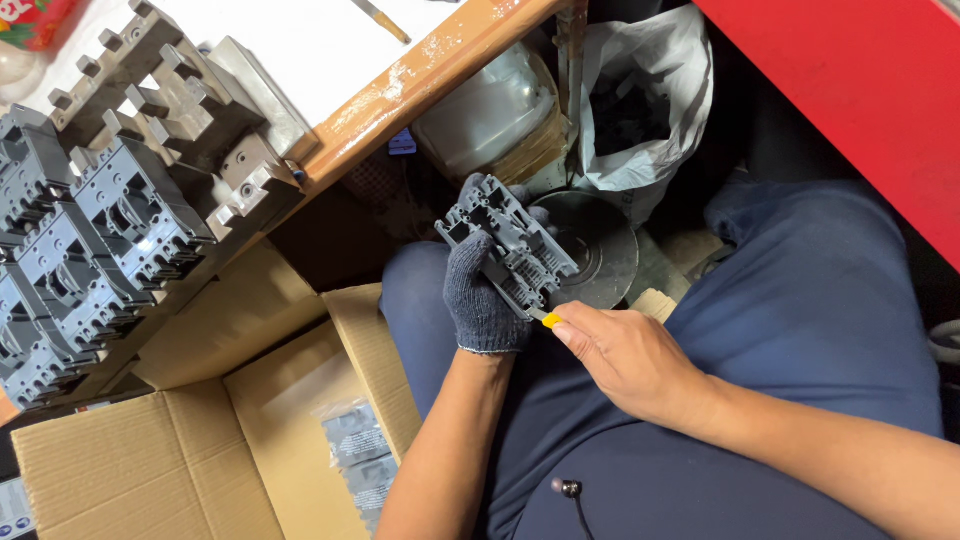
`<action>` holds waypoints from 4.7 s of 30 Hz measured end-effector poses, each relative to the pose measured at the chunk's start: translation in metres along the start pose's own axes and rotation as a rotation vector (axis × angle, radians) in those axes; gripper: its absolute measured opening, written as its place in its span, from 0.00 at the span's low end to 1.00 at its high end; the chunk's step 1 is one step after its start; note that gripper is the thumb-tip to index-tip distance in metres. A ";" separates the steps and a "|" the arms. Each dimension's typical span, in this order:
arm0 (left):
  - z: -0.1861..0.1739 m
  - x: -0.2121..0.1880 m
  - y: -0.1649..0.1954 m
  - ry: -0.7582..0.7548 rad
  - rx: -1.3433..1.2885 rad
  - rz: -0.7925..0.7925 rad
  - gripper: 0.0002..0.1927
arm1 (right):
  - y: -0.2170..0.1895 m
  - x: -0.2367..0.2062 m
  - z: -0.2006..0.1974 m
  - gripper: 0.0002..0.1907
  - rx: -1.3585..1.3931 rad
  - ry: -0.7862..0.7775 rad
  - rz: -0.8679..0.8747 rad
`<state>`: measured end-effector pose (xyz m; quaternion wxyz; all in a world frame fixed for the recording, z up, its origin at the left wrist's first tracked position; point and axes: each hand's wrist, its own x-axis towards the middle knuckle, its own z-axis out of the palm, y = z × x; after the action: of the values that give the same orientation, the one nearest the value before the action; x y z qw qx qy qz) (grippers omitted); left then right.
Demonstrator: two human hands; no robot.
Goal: The person sits on the floor and uses pliers and a utility knife to trim and scrape plastic mold parts. They place finished parts into a plastic bag and then into a cardboard box, repeating the process with additional parts.
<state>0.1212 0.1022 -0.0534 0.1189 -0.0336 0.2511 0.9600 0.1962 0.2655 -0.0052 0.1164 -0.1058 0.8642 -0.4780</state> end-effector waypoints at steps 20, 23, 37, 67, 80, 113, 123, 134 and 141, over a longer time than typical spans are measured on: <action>-0.006 0.013 -0.003 0.081 0.182 0.284 0.38 | 0.002 0.003 0.013 0.11 0.153 -0.048 0.163; -0.007 0.014 -0.004 0.078 0.196 0.318 0.37 | 0.006 0.003 0.015 0.11 0.185 -0.013 0.042; 0.012 0.012 0.006 -0.045 -0.072 0.083 0.36 | 0.035 0.013 -0.004 0.13 0.399 0.190 0.207; 0.033 0.004 0.035 -0.218 -0.013 0.116 0.44 | 0.060 0.018 -0.016 0.16 0.182 0.251 0.008; 0.032 0.026 0.024 0.139 -0.043 0.011 0.17 | 0.021 0.022 -0.029 0.33 -0.067 0.335 -0.480; 0.120 0.062 0.228 0.724 2.216 0.998 0.32 | 0.159 0.040 -0.045 0.13 0.543 0.020 0.436; 0.072 0.111 0.253 0.792 2.348 0.797 0.20 | 0.184 0.049 -0.035 0.13 0.391 0.026 0.305; 0.065 0.107 0.241 0.805 2.471 0.696 0.29 | 0.164 0.047 -0.037 0.20 0.230 -0.024 0.226; 0.084 0.093 0.282 0.641 2.149 1.318 0.37 | 0.177 0.040 -0.038 0.26 0.306 -0.067 0.273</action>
<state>-0.0385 -0.0753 0.1421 -0.4700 -0.0198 0.8760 0.1066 0.1339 0.3765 -0.1396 0.2235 0.0156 0.7834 -0.5797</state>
